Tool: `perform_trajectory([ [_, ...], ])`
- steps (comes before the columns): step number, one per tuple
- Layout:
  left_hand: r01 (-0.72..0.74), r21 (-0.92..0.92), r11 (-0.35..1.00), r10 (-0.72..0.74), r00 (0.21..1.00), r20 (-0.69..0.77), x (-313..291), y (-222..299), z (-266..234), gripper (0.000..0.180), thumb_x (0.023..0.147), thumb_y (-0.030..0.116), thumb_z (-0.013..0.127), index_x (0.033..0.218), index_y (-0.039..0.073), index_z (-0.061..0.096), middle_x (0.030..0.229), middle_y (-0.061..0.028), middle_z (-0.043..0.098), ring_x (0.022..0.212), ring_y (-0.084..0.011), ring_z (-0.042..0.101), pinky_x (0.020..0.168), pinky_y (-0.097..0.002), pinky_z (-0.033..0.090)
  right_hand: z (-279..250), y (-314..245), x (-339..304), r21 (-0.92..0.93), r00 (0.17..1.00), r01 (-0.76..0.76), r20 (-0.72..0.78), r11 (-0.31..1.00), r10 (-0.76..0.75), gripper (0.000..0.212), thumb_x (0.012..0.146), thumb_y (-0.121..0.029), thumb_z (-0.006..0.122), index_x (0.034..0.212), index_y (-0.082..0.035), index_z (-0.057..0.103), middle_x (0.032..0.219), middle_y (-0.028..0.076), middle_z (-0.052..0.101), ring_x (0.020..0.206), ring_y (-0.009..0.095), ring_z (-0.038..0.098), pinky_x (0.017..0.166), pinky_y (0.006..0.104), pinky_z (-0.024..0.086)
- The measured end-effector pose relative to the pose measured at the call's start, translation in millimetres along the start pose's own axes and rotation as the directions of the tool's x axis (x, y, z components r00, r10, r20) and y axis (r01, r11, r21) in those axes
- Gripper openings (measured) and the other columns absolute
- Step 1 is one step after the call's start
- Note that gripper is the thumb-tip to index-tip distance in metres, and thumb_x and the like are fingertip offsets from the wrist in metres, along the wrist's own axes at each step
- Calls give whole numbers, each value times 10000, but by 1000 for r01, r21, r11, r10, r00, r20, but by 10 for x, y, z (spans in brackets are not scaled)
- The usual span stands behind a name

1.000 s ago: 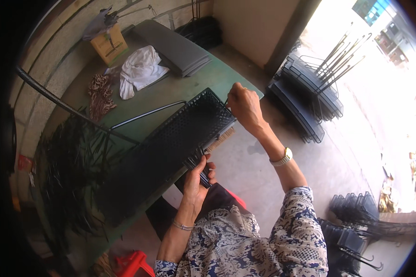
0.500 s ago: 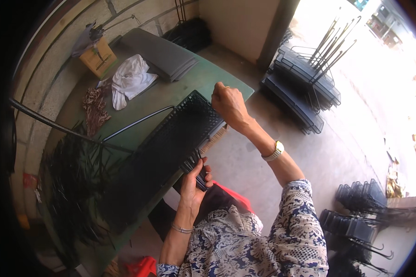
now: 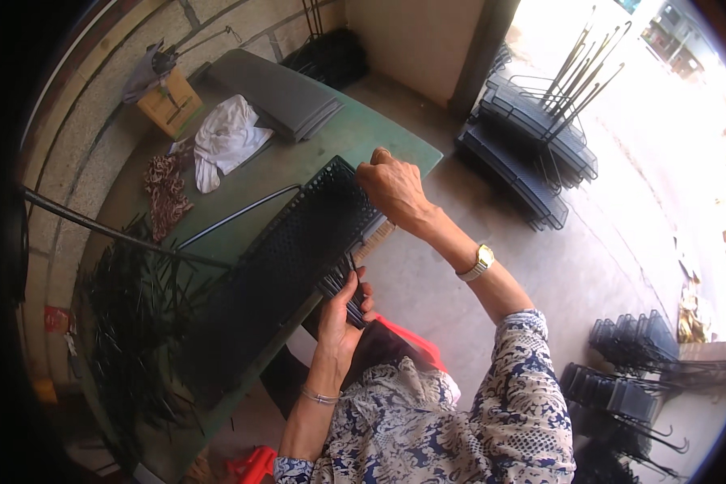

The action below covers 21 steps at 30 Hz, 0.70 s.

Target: The person gathers plastic strips from a table and inserts them individually into the holes of a perforated panel by hand.

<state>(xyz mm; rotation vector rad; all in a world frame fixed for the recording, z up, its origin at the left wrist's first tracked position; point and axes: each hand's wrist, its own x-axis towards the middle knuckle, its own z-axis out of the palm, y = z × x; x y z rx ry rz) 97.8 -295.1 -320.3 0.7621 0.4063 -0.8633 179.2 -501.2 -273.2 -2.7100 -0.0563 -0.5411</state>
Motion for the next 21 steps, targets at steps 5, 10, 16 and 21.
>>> perform_trajectory([
  [5,-31,-11,999,31,999,6,-23,-1,49,297,915,273,638,1116,59,593,756,-21,572,586,-90,505,478,-234,377,16,-37,8,-200,999,-47,7,979,49,132,837,-210,629,930,-165,709,833,109,557,724,275,589,591,388,475],
  [10,-50,0,999,50,999,1,-68,13,74,302,909,279,647,1108,58,597,766,-26,593,592,-89,522,475,-230,380,-15,-37,5,-197,1000,-3,15,980,6,176,824,-219,650,982,-207,727,826,91,552,748,245,575,600,372,469],
  [16,-74,-14,997,75,997,9,-96,23,92,308,896,276,663,1088,42,609,756,-36,599,577,-93,521,464,-228,371,-20,-111,-72,-188,992,-116,24,975,123,188,836,-243,666,998,-168,724,854,84,562,795,237,582,639,361,470],
  [21,-64,-7,998,64,998,20,-90,55,14,282,899,256,657,1097,68,586,775,-41,610,602,-106,541,476,-232,375,-247,-355,-296,211,963,-202,223,956,154,263,878,-270,647,1031,-60,691,843,117,621,760,244,624,668,359,487],
])
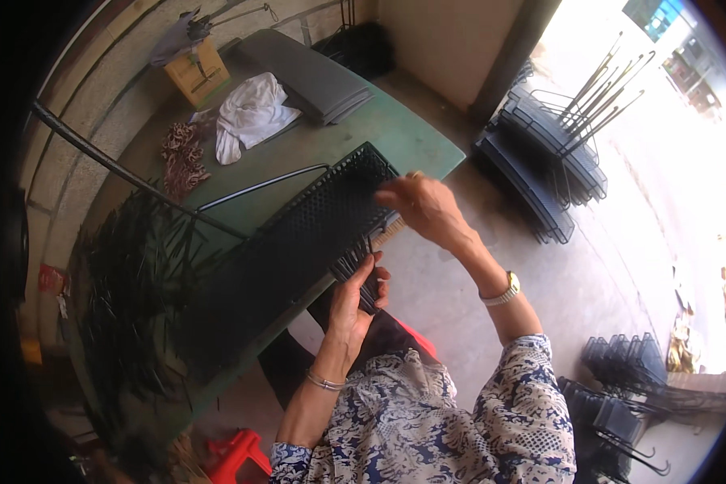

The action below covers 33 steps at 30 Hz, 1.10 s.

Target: The person gathers plastic strips from a table and inserts them individually into the holes of a perforated panel by hand.

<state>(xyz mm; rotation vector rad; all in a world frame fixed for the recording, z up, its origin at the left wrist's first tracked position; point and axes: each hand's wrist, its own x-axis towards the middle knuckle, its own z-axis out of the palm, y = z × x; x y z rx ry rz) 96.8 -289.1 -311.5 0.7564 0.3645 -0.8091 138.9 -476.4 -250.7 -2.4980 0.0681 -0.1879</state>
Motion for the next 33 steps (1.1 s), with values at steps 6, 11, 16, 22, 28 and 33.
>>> perform_trajectory([
  [6,-42,122,992,41,999,7,-47,11,62,302,896,301,654,1112,95,603,881,-83,667,712,-142,628,512,-249,430,127,-132,-295,349,959,-87,283,933,-16,145,880,-119,618,953,4,639,811,103,670,739,176,641,659,304,498],
  [11,23,-41,999,-24,999,-26,34,19,-141,325,913,357,613,1165,160,557,1112,-109,629,970,-240,630,811,-412,518,-84,-48,-204,359,945,41,-318,932,81,71,895,-34,557,912,25,591,787,99,653,655,144,632,621,268,497],
  [16,9,-49,999,-15,991,-130,111,-80,-243,240,934,292,600,1100,124,560,926,-88,643,754,-178,594,613,-338,489,-111,90,78,213,849,84,-526,973,42,90,893,-78,573,931,0,598,822,104,672,692,162,672,626,271,496],
  [22,-19,-55,998,13,994,-109,38,-49,-143,218,934,264,605,1076,103,568,790,-46,600,649,-123,527,500,-246,382,169,290,145,254,887,96,-460,962,33,93,913,-58,545,957,3,601,827,115,678,756,178,699,680,283,523],
  [28,-31,-23,999,28,992,-122,-14,-4,-79,225,909,260,644,1063,109,584,787,-51,621,638,-110,547,479,-227,376,149,315,141,202,899,116,-438,972,-16,96,910,-42,539,962,8,602,820,125,685,770,195,701,701,284,524],
  [33,-48,-7,999,47,992,-116,-52,-45,-3,275,887,285,671,1066,87,608,827,-84,671,632,-114,591,462,-226,379,227,469,148,145,911,105,-410,984,-37,125,894,-52,565,989,-14,637,844,123,680,772,218,689,700,305,520],
])
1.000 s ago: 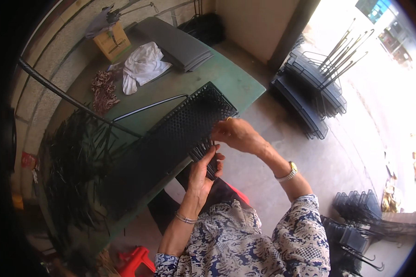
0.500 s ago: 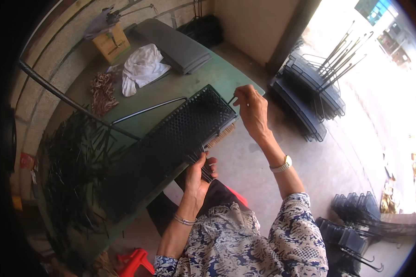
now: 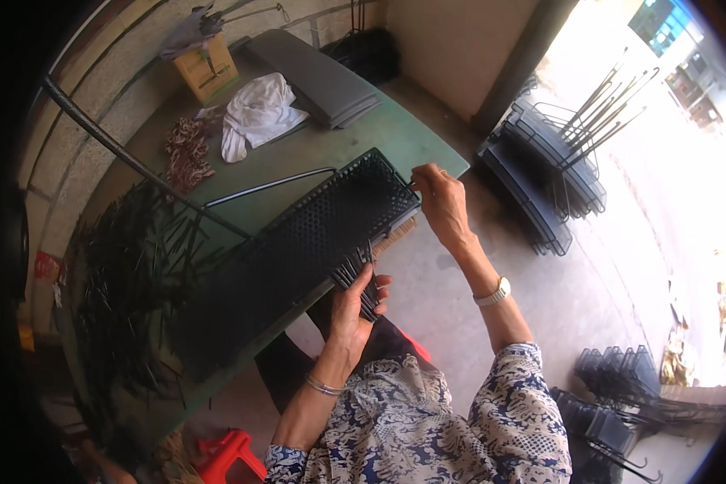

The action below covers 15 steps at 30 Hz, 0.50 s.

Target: The person gathers plastic strips from a table and inserts them individually into the holes of a perforated panel by hand.

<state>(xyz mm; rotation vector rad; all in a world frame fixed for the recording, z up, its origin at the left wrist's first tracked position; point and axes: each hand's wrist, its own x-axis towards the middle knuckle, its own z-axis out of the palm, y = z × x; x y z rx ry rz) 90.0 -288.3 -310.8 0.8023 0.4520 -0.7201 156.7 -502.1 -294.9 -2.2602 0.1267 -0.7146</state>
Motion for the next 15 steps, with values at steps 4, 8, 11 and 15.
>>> perform_trajectory([
  [4,-10,25,1000,10,1000,13,-15,-3,-19,277,888,289,668,1063,82,610,836,-88,673,642,-115,598,453,-221,376,-41,-126,24,-262,999,47,24,964,-42,132,883,-102,595,965,-64,692,861,98,655,783,265,650,696,337,501],
  [8,-39,39,998,38,999,30,-34,3,-25,287,888,294,667,1061,73,611,837,-90,672,650,-119,603,452,-217,379,-52,-141,66,-263,995,92,53,960,-81,126,874,-142,608,935,-95,708,853,91,637,786,282,627,693,354,488],
  [11,-36,37,999,35,999,26,-39,-9,-19,296,889,297,665,1062,63,611,840,-93,671,654,-124,611,454,-216,386,-89,-133,89,-354,991,80,127,932,-36,130,868,-157,603,927,-110,709,852,98,636,791,283,627,685,366,486],
  [15,-21,56,998,19,999,33,-40,-18,-15,299,895,296,657,1067,55,611,840,-90,668,666,-133,623,451,-216,392,-85,-109,172,-406,985,93,170,909,-25,138,861,-171,588,905,-121,709,844,101,633,788,297,623,674,387,479],
])
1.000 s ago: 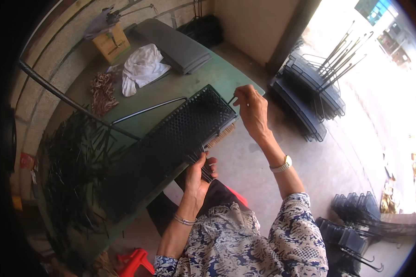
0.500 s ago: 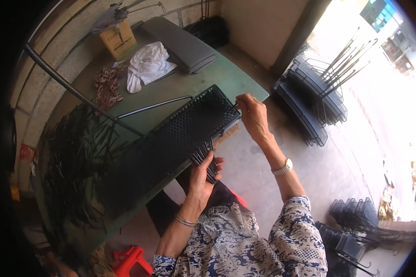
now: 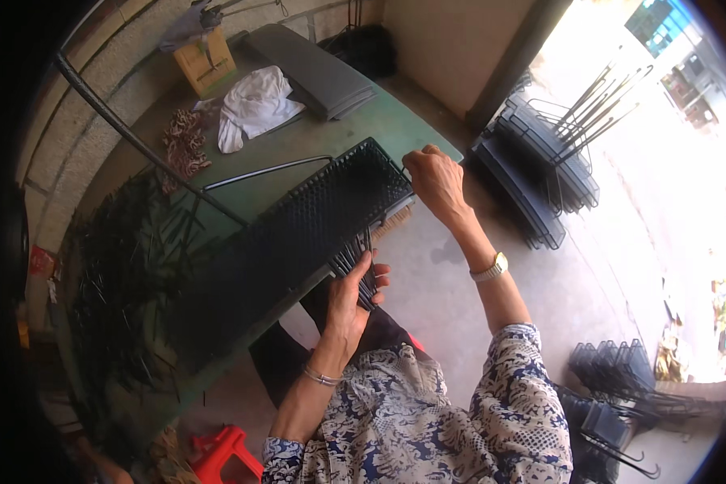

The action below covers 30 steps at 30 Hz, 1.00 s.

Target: The person gathers plastic strips from a table and inserts them individually into the holes of a perforated panel by hand.

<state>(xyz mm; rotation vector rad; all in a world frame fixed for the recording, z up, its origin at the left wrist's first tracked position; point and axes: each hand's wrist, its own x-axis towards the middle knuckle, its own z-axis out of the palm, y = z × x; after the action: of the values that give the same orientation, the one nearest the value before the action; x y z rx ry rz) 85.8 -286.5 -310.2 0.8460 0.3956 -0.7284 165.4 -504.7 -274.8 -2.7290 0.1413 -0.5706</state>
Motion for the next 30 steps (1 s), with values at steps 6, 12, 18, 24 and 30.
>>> perform_trajectory([
  [6,-6,-20,1000,6,1000,8,-21,13,11,292,902,287,650,1073,54,610,834,-85,665,676,-144,639,443,-215,392,-4,-37,-2,-36,999,-46,14,998,47,146,852,-177,581,900,-122,708,833,108,637,792,313,624,678,397,477],
  [12,-25,-20,999,25,1000,-1,-40,25,-13,290,902,291,651,1070,59,611,832,-82,666,674,-152,647,440,-214,392,11,-71,-96,-75,997,-80,-11,994,79,141,842,-151,574,887,-118,704,835,112,633,791,322,621,668,405,478],
  [18,-11,-23,1000,11,1000,3,-34,26,0,292,899,299,655,1065,63,613,822,-77,667,681,-155,650,450,-215,392,45,-72,-123,-100,996,59,76,993,-52,109,816,-104,532,818,-74,637,851,151,589,805,372,597,663,439,475],
  [24,-24,-9,1000,24,1000,2,-32,70,-9,290,896,306,657,1062,71,622,820,-71,671,690,-153,652,468,-220,391,-138,-374,-237,61,1000,-8,-19,998,9,273,928,-238,559,1077,-34,662,881,137,637,809,279,635,693,363,493],
  [30,-25,32,999,25,1000,7,-50,93,16,297,886,318,665,1068,85,633,804,-57,676,694,-143,654,487,-221,371,-101,-549,-438,625,777,-330,606,707,-173,244,908,-187,614,1040,14,654,857,57,671,761,97,608,672,262,492],
])
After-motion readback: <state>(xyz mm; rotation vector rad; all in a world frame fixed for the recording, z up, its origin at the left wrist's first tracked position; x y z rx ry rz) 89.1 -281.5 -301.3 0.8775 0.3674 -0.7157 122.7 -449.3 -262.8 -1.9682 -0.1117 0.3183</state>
